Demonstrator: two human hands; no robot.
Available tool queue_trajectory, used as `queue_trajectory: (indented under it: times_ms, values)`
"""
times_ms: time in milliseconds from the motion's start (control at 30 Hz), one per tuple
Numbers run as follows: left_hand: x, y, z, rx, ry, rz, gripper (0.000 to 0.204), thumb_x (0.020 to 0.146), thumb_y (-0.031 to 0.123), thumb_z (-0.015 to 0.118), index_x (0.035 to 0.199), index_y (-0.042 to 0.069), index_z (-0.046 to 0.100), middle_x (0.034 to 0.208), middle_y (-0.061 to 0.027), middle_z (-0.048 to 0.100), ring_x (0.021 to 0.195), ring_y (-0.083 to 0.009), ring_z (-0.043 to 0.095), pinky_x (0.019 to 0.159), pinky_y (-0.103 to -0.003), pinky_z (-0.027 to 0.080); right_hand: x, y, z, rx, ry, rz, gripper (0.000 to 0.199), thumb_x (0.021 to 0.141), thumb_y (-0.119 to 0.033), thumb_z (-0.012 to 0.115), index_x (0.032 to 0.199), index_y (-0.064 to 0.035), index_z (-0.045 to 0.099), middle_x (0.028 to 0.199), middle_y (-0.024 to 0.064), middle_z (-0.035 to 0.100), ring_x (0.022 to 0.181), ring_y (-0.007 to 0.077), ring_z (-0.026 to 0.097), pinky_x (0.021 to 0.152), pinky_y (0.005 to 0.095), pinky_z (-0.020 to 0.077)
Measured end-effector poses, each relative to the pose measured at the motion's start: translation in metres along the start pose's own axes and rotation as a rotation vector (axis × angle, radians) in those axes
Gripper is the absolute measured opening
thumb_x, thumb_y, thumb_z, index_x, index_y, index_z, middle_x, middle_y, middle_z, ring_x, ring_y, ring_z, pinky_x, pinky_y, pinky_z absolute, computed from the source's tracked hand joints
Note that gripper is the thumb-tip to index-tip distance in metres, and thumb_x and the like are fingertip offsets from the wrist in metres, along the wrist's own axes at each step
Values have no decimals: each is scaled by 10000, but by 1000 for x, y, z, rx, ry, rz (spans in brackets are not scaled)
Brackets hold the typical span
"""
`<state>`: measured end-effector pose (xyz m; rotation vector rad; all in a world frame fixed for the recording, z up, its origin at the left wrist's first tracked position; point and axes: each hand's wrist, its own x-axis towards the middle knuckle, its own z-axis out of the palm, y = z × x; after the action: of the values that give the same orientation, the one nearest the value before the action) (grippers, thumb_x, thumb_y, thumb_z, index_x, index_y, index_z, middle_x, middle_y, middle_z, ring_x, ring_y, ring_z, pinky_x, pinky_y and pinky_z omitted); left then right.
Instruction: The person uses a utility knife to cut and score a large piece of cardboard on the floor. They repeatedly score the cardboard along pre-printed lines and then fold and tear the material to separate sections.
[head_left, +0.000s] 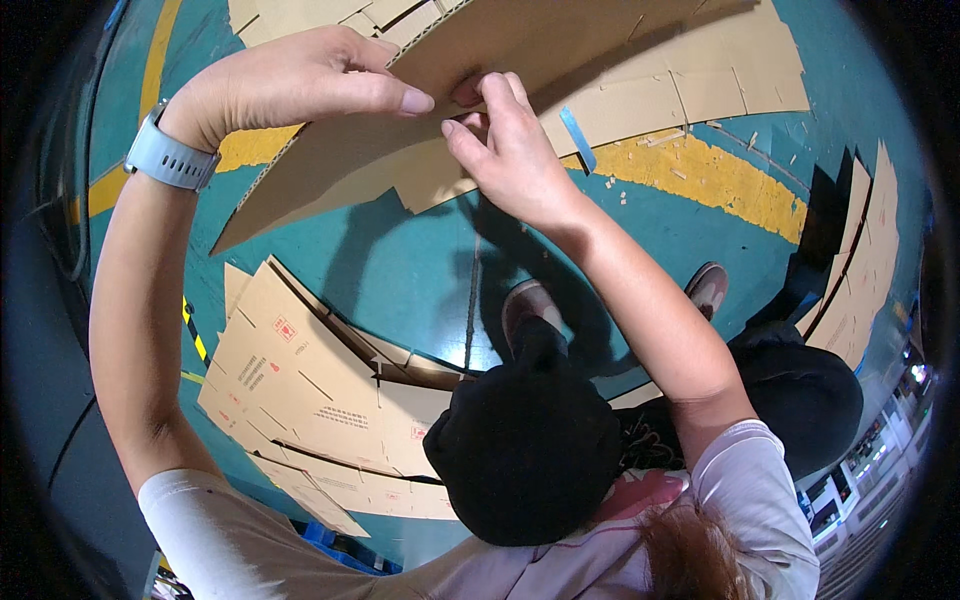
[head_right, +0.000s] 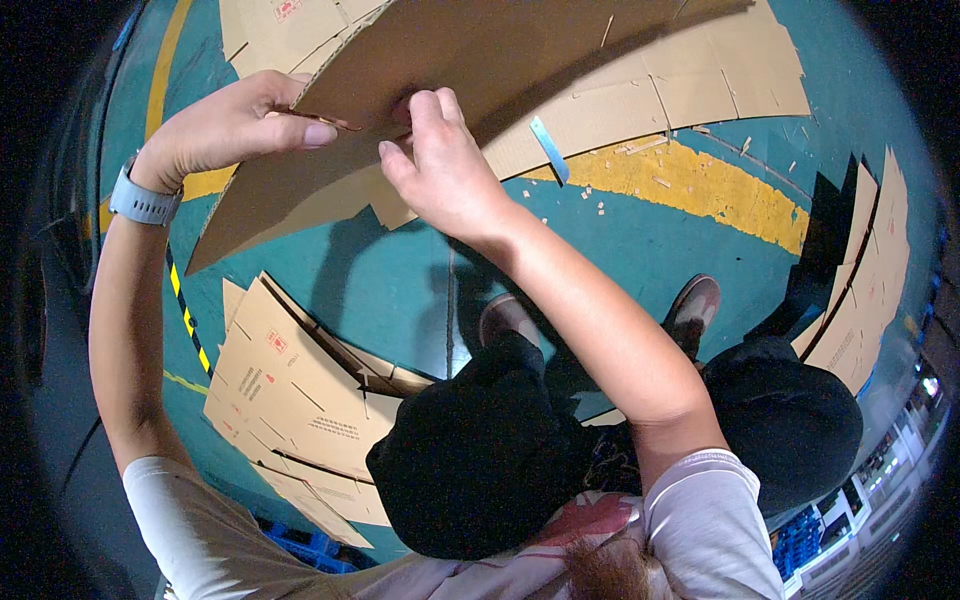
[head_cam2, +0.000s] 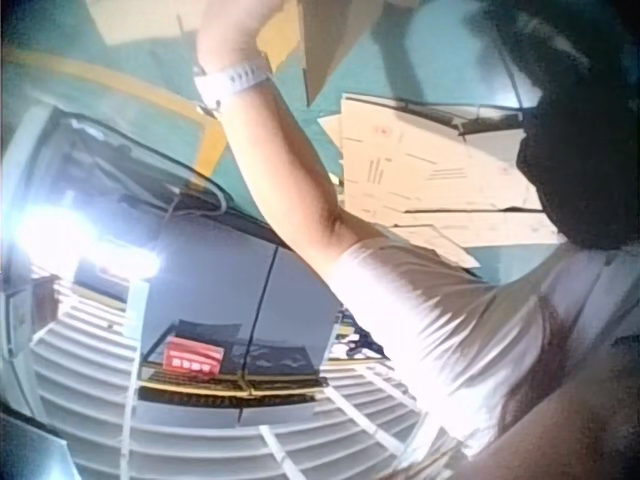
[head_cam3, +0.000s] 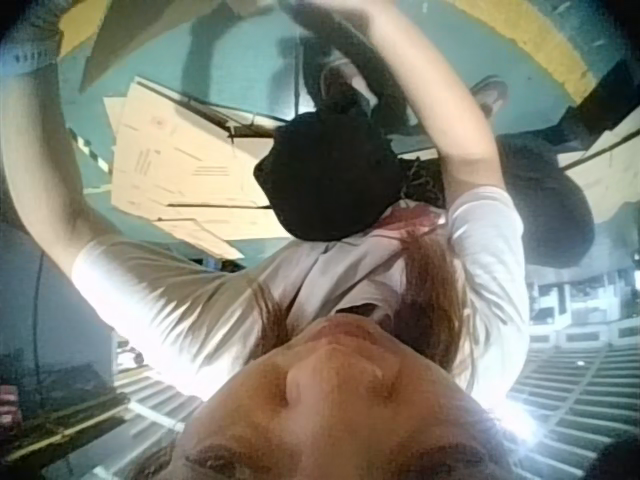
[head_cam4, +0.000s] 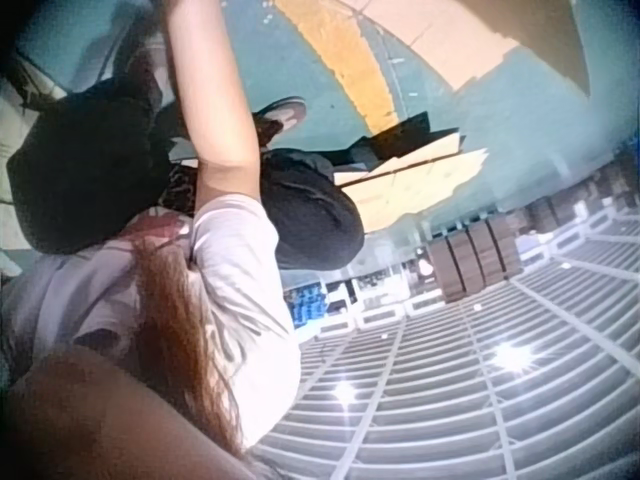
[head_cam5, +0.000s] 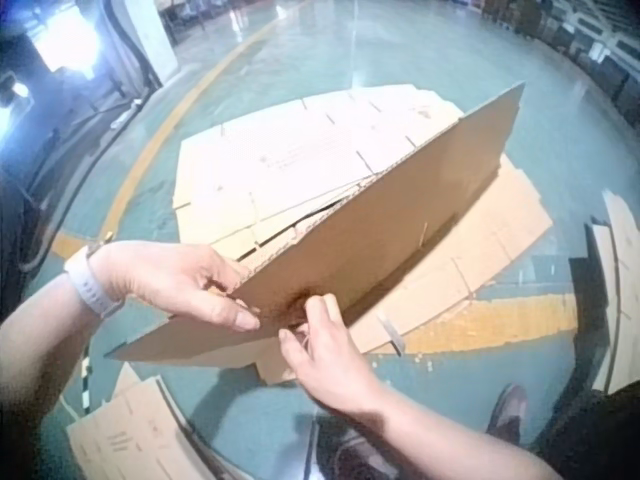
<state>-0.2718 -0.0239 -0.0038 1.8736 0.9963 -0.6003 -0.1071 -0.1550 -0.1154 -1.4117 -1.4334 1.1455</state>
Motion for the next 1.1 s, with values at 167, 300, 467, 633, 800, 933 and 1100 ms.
queue_trajectory:
  times_ms: [167, 300, 467, 633, 800, 933, 1100]
  values:
    - [1, 7, -1, 65, -5, 121, 445, 792, 369, 638, 1054, 9, 656, 885, -67, 652, 844, -142, 564, 809, -282, 449, -2, 10, 5, 0, 31, -1, 344, 846, -128, 607, 1037, 87, 418, 1059, 251, 444, 986, 410, 519, 890, 445, 430]
    - [6, 14, -6, 208, -48, 145, 417, 781, 337, 638, 1015, -9, 646, 933, -92, 637, 882, -163, 561, 822, -297, 447, -5, 15, 8, 40, 72, 13, 373, 838, -157, 624, 1029, 91, 421, 1064, 251, 448, 975, 410, 528, 887, 448, 433]
    - [3, 12, 5, 87, -11, 159, 350, 802, 282, 611, 976, -21, 641, 817, -87, 622, 774, -145, 539, 745, -294, 457, 1, -8, 6, 123, 61, 152, 354, 855, -214, 643, 991, 93, 529, 946, 186, 576, 743, 217, 626, 656, 329, 530]
    - [-3, 9, 25, -34, 190, 276, 316, 850, 262, 607, 969, -31, 614, 724, -70, 590, 692, -110, 490, 658, -284, 436, -2, -11, 10, 612, -92, 433, 216, 929, -155, 531, 932, 55, 579, 828, 101, 609, 708, 158, 626, 600, 268, 565]
    - [-9, 18, 25, 151, 263, 349, 299, 895, 240, 569, 902, -58, 546, 693, -161, 534, 641, -202, 469, 624, -327, 424, 1, -21, 7, 750, -91, 537, 203, 901, -110, 482, 839, 62, 570, 741, 105, 590, 622, 161, 609, 559, 279, 572]
    - [-4, 9, 30, 108, 313, 428, 294, 891, 235, 567, 868, -56, 538, 679, -159, 533, 629, -205, 465, 613, -347, 421, 4, -29, 3, 685, -109, 544, 216, 901, -118, 476, 821, 66, 558, 725, 108, 584, 582, 150, 598, 546, 266, 573]
    - [-7, 14, 32, 96, 313, 394, 285, 889, 224, 560, 859, -59, 548, 683, -167, 548, 616, -203, 471, 610, -358, 430, 0, -27, 3, 690, -134, 526, 224, 933, -134, 467, 890, 61, 569, 776, 97, 598, 638, 140, 620, 643, 277, 593]
